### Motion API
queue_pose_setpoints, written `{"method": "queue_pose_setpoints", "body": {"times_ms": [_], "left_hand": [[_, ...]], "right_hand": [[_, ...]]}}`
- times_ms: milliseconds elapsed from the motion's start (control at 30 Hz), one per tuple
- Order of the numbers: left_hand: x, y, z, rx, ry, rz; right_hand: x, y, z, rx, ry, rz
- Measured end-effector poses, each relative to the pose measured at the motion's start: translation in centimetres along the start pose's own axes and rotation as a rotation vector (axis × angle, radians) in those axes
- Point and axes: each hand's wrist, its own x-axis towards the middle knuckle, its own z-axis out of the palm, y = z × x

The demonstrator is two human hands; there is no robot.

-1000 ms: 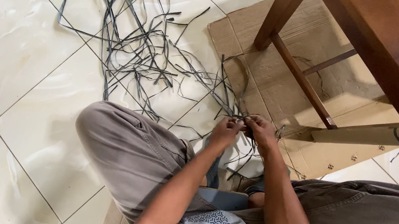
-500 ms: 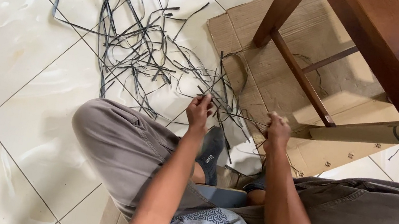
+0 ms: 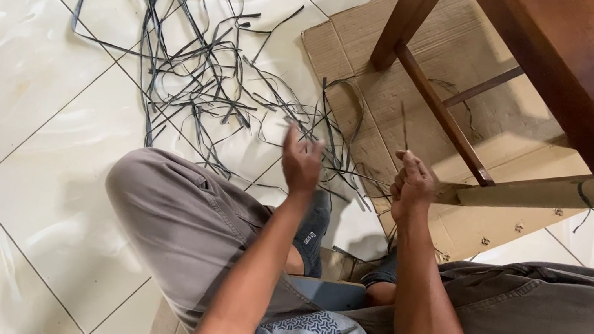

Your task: Wrapping a wooden chair leg with cardboard and securing it with plastic ties

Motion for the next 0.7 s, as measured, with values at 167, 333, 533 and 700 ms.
{"method": "queue_pose_setpoints", "body": {"times_ms": [167, 333, 533, 700], "left_hand": [[-1.3, -1.6, 2.6, -0.133, -0.394, 0.08], [-3.2, -2.6, 5.7, -0.277, -0.508, 0.003], [-4.5, -2.2, 8.9, -0.291, -0.388, -0.069], [-7.0, 0.3, 12.2, -0.389, -0.435, -0.123]], "right_hand": [[-1.0, 0.6, 0.7, -0.159, -0.099, -0.04], [-1.8, 0.7, -0.2, -0.249, -0.159, -0.049], [-2.0, 0.3, -3.9, -0.145, -0.025, -0.043], [-2.4, -1.3, -7.1, 0.075, 0.115, -0.054]]}}
